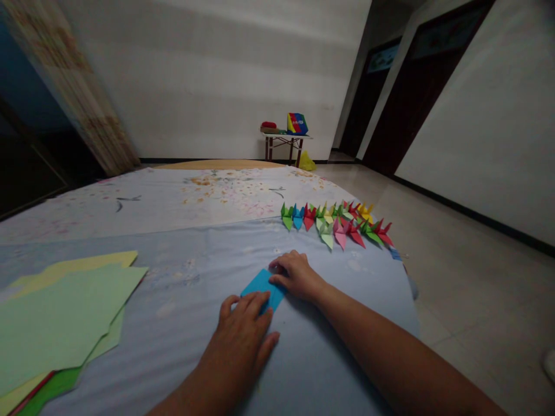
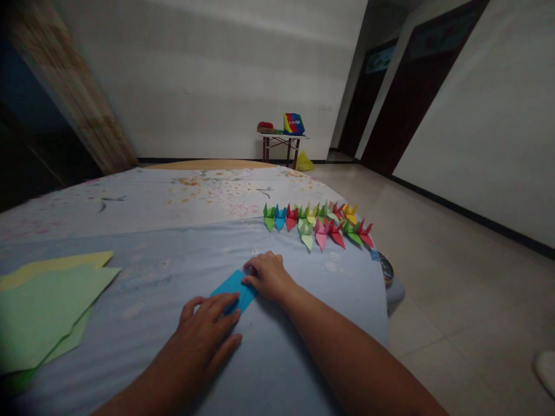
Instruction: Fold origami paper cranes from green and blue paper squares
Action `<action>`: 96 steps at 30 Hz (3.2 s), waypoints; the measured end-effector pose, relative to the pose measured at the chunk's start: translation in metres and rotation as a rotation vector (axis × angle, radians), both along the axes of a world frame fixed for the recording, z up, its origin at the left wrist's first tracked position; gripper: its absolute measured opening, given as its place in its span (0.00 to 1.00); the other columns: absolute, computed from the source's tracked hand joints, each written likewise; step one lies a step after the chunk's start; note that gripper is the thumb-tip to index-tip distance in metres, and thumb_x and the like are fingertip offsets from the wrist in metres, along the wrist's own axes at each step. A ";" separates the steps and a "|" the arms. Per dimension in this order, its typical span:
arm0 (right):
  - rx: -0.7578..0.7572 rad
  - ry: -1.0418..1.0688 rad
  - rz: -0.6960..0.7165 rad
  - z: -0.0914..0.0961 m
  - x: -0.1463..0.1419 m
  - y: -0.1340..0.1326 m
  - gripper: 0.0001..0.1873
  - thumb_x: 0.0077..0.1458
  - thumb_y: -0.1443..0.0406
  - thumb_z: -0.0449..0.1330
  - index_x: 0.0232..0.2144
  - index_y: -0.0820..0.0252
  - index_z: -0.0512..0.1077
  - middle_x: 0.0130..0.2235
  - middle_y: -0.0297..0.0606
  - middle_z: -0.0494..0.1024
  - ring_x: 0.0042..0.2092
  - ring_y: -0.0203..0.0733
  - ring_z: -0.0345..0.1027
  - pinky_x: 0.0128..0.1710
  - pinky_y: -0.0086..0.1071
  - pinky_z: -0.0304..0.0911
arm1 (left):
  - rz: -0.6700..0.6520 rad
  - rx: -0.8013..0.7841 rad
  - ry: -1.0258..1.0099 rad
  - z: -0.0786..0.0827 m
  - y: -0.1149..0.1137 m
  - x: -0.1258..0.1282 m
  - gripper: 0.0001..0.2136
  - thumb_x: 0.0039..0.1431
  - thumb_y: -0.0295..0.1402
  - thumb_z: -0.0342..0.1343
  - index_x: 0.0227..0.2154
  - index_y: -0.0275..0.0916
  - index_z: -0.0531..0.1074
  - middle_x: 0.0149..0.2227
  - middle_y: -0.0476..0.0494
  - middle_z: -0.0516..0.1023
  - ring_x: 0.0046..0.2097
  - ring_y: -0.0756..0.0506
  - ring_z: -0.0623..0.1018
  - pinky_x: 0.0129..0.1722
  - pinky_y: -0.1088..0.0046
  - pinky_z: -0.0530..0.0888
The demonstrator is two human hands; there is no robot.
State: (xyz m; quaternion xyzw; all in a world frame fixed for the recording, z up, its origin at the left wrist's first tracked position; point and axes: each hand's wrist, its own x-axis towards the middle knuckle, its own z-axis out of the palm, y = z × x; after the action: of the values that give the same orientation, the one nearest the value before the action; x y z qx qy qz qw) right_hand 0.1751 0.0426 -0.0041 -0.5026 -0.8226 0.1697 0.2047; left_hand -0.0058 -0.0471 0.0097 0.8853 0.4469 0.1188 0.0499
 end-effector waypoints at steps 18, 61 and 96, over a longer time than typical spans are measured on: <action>0.091 -0.051 0.262 0.014 0.003 -0.017 0.11 0.57 0.58 0.55 0.39 0.53 0.73 0.42 0.37 0.74 0.46 0.42 0.59 0.44 0.37 0.48 | 0.118 -0.064 -0.101 0.006 0.045 -0.046 0.15 0.58 0.33 0.49 0.49 0.46 0.67 0.44 0.45 0.77 0.46 0.42 0.72 0.50 0.54 0.54; 0.035 0.021 0.326 0.007 0.006 -0.013 0.25 0.41 0.51 0.64 0.42 0.54 0.71 0.47 0.40 0.70 0.50 0.49 0.57 0.49 0.43 0.48 | -0.073 -0.162 0.046 0.011 0.065 -0.041 0.12 0.58 0.28 0.50 0.38 0.50 0.74 0.41 0.48 0.76 0.45 0.43 0.71 0.47 0.57 0.56; -0.009 0.050 0.390 0.012 0.014 -0.012 0.18 0.48 0.56 0.63 0.42 0.53 0.73 0.48 0.38 0.71 0.51 0.46 0.58 0.50 0.42 0.49 | -0.030 0.186 0.106 0.003 0.029 -0.017 0.12 0.57 0.27 0.49 0.42 0.43 0.71 0.46 0.45 0.76 0.47 0.41 0.71 0.50 0.57 0.53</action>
State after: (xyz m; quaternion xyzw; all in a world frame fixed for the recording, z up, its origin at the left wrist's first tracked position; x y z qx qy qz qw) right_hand 0.1889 0.0304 0.0075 -0.3304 -0.8983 0.2220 0.1860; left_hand -0.0232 -0.0182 0.0124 0.8976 0.4228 0.1121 -0.0547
